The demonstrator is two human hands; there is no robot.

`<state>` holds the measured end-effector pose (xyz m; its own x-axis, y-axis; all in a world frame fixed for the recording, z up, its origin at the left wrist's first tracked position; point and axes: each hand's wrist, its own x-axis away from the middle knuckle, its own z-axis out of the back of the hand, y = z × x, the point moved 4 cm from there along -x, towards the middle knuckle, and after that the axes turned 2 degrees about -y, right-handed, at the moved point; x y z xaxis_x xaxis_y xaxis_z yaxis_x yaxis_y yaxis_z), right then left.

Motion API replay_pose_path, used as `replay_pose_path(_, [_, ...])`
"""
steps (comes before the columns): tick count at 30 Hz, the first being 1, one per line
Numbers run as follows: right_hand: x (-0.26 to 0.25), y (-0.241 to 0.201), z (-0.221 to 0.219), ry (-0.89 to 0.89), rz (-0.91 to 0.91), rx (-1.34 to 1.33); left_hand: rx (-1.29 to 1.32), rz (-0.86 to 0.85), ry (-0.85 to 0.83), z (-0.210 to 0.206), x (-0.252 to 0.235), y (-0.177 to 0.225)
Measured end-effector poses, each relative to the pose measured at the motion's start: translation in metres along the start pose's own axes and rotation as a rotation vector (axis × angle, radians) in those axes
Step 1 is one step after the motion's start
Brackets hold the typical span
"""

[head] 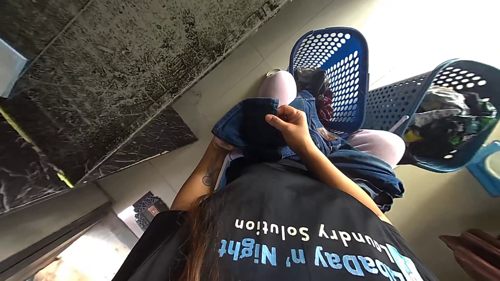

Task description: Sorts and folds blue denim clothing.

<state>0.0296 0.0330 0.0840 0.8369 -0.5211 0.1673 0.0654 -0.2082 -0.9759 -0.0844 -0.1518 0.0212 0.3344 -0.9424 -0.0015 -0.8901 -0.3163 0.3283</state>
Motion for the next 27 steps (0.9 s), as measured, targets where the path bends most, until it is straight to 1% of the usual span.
replay_pose_path(1, [0.001,0.000,0.001,0.008,0.017,0.008,0.000,0.014,0.001,0.005,-0.003,0.002])
replay_pose_path(3, [0.003,0.001,0.001,0.019,0.042,0.016,-0.018,0.063,0.139,0.009,-0.004,0.004])
replay_pose_path(4, [0.004,0.002,0.001,0.023,0.053,0.020,-0.027,0.078,0.174,0.010,-0.004,0.004])
replay_pose_path(12, [0.007,0.002,-0.003,0.015,0.089,0.057,0.000,0.057,0.141,0.017,0.002,0.003])
replay_pose_path(17, [0.009,0.004,-0.001,0.012,0.123,0.114,0.004,0.051,0.061,0.019,0.004,0.003])
replay_pose_path(18, [0.010,0.004,0.000,0.014,0.126,0.118,-0.028,0.058,0.106,0.019,0.004,0.006])
replay_pose_path(19, [0.010,0.004,0.000,0.015,0.134,0.125,-0.115,0.057,0.203,0.017,0.001,0.012])
replay_pose_path(20, [0.011,0.002,0.001,0.015,0.149,0.134,-0.254,0.045,0.287,0.014,-0.005,0.023])
replay_pose_path(21, [0.011,0.000,0.002,0.013,0.170,0.142,-0.411,0.028,0.280,0.011,-0.015,0.037])
replay_pose_path(22, [0.011,-0.001,0.003,0.006,0.196,0.146,-0.521,0.015,0.230,0.007,-0.024,0.051])
replay_pose_path(24, [0.011,-0.002,0.004,-0.023,0.238,0.130,-0.568,0.041,0.191,-0.002,-0.034,0.072])
replay_pose_path(27, [0.011,-0.002,0.001,-0.034,0.273,0.115,-0.762,0.134,0.223,-0.032,-0.040,0.072])
